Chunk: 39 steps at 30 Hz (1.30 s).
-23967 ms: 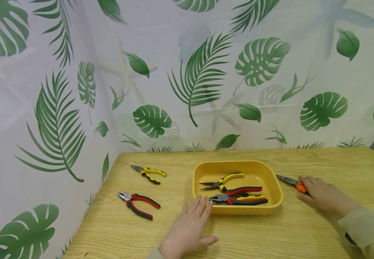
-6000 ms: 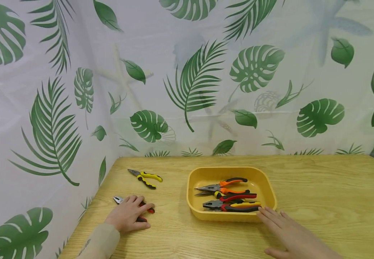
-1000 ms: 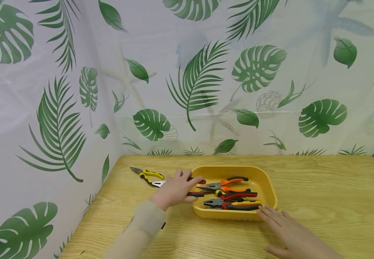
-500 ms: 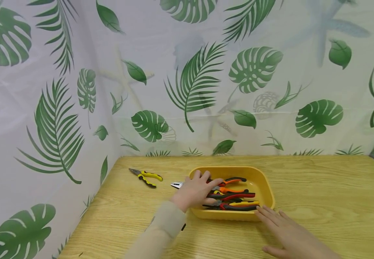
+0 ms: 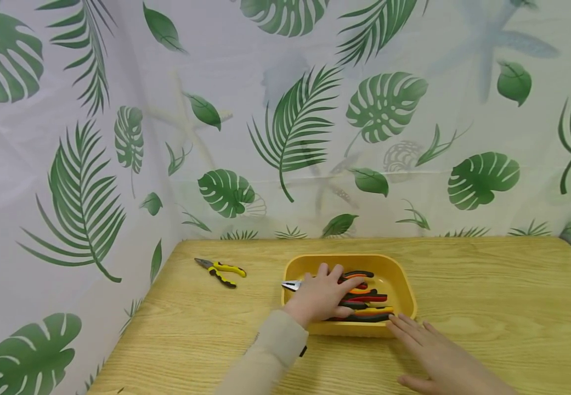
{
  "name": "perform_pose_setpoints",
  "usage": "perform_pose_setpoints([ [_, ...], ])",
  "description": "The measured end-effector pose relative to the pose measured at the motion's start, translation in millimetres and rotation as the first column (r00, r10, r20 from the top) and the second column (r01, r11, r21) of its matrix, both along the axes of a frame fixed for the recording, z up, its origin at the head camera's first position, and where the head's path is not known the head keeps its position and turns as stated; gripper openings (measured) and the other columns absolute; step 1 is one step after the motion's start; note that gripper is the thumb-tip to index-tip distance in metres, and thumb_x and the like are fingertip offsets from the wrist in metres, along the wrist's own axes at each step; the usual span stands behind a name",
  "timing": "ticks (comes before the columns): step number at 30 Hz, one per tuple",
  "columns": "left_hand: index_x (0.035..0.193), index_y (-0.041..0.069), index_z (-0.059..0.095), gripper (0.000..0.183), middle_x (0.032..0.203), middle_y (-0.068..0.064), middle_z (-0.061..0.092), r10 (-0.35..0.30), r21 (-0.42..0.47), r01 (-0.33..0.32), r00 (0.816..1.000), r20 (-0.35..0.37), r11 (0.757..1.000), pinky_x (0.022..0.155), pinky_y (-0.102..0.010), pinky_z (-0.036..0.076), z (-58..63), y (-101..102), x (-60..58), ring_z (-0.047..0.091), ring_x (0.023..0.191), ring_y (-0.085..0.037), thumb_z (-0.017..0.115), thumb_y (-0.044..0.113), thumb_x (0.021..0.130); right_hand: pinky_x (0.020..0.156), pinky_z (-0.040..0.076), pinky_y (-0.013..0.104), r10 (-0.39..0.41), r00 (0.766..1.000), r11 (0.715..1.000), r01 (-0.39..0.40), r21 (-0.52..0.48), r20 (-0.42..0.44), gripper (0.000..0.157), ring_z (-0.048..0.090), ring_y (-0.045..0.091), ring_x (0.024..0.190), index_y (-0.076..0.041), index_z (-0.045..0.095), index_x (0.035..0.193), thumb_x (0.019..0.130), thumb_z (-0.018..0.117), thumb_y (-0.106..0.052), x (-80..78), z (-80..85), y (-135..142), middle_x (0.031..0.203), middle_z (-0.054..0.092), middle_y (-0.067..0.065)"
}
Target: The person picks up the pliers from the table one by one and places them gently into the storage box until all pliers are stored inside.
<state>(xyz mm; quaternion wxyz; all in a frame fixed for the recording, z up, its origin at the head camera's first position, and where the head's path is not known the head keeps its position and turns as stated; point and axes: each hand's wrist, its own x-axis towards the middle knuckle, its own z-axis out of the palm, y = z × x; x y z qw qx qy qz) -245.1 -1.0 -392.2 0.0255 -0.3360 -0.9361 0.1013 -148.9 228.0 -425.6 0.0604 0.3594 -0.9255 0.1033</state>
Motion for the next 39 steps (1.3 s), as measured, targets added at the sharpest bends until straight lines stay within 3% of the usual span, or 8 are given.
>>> perform_pose_setpoints([
  [5, 0.138, 0.041, 0.021, 0.063, 0.124, 0.002, 0.036, -0.008, 0.007, 0.008, 1.000, 0.009, 1.000, 0.070, -0.036, 0.044, 0.6, 9.5, 1.4, 0.039, 0.098, -0.018, 0.042, 0.060, 0.082, 0.093, -0.013, 0.008, -0.023, 0.999, 1.000, 0.023, 0.007, 0.038, 0.077, 0.017, 0.013, 0.130, -0.002, 0.038, 0.133, 0.080, 0.050, -0.057, 0.7, 2.1, -2.0, 0.135, 0.038, 0.011],
  [8, 0.139, 0.041, 0.021, 0.063, 0.124, 0.002, 0.036, -0.007, 0.002, 0.007, 1.000, 0.021, 1.000, 0.071, -0.036, 0.045, -1.5, 13.4, 1.3, 0.040, 0.099, -0.018, 0.040, 0.061, 0.082, 0.092, -0.013, 0.008, -0.032, 0.996, 0.999, 0.031, 0.012, 0.077, 0.078, 0.031, 0.025, 0.125, -0.002, 0.037, 0.133, 0.080, 0.050, -0.058, 1.0, 4.1, -3.1, 0.136, 0.037, 0.012],
  [10, 0.138, 0.041, 0.021, 0.063, 0.124, 0.002, 0.036, -0.006, 0.003, 0.006, 1.000, 0.024, 1.000, 0.071, -0.036, 0.045, -3.4, 14.7, 1.3, 0.040, 0.100, -0.018, 0.039, 0.061, 0.082, 0.091, -0.014, 0.007, -0.037, 0.993, 0.999, 0.036, 0.012, 0.108, 0.078, 0.033, 0.029, 0.123, -0.002, 0.037, 0.134, 0.080, 0.049, -0.058, 1.3, 5.4, -3.6, 0.136, 0.036, 0.012],
  [22, 0.137, 0.042, 0.024, 0.062, 0.125, 0.003, 0.038, 0.016, 0.027, -0.018, 0.996, 0.088, 0.999, 0.074, -0.036, 0.045, -13.9, 15.0, 1.0, 0.041, 0.103, -0.020, 0.040, 0.060, 0.080, 0.089, -0.014, 0.007, -0.072, 0.972, 0.997, 0.070, 0.019, 0.222, 0.082, 0.029, 0.031, 0.125, -0.003, 0.034, 0.136, 0.079, 0.049, -0.060, -0.4, 7.8, -5.5, 0.139, 0.032, 0.010],
  [29, 0.137, 0.043, 0.024, 0.061, 0.128, 0.002, 0.037, 0.015, 0.025, -0.017, 0.994, 0.108, 1.000, 0.075, -0.039, 0.045, -14.7, 16.6, -0.9, 0.041, 0.104, -0.021, 0.039, 0.061, 0.080, 0.090, -0.015, 0.007, -0.062, 0.981, 0.998, 0.060, 0.020, 0.181, 0.080, 0.030, 0.031, 0.124, -0.002, 0.035, 0.135, 0.080, 0.049, -0.059, 0.1, 8.1, -5.1, 0.138, 0.033, 0.011],
  [34, 0.137, 0.044, 0.023, 0.062, 0.129, 0.003, 0.036, 0.021, 0.021, -0.024, 0.991, 0.134, 0.999, 0.078, -0.040, 0.044, -17.2, 18.2, -2.7, 0.040, 0.108, -0.022, 0.037, 0.062, 0.079, 0.089, -0.015, 0.007, -0.069, 0.978, 0.998, 0.067, 0.017, 0.197, 0.081, 0.029, 0.031, 0.125, -0.002, 0.034, 0.136, 0.080, 0.049, -0.059, -0.1, 7.4, -4.1, 0.139, 0.032, 0.011],
  [36, 0.137, 0.044, 0.022, 0.062, 0.130, 0.003, 0.035, 0.023, 0.018, -0.026, 0.989, 0.146, 0.999, 0.081, -0.041, 0.043, -18.5, 19.0, -3.5, 0.039, 0.110, -0.023, 0.037, 0.062, 0.079, 0.091, -0.015, 0.008, -0.060, 0.985, 0.998, 0.059, 0.013, 0.164, 0.080, 0.029, 0.029, 0.125, -0.002, 0.034, 0.135, 0.080, 0.049, -0.058, 0.0, 6.1, -3.5, 0.139, 0.032, 0.011],
  [39, 0.137, 0.045, 0.023, 0.061, 0.131, 0.004, 0.034, 0.027, 0.025, -0.032, 0.986, 0.164, 0.999, 0.083, -0.042, 0.041, -19.8, 18.9, -4.2, 0.038, 0.112, -0.022, 0.038, 0.061, 0.079, 0.093, -0.013, 0.009, -0.017, 0.999, 1.000, 0.017, 0.001, 0.038, 0.078, 0.013, 0.016, 0.131, -0.001, 0.037, 0.133, 0.079, 0.053, -0.056, -0.5, 1.8, -2.7, 0.136, 0.036, 0.013],
])
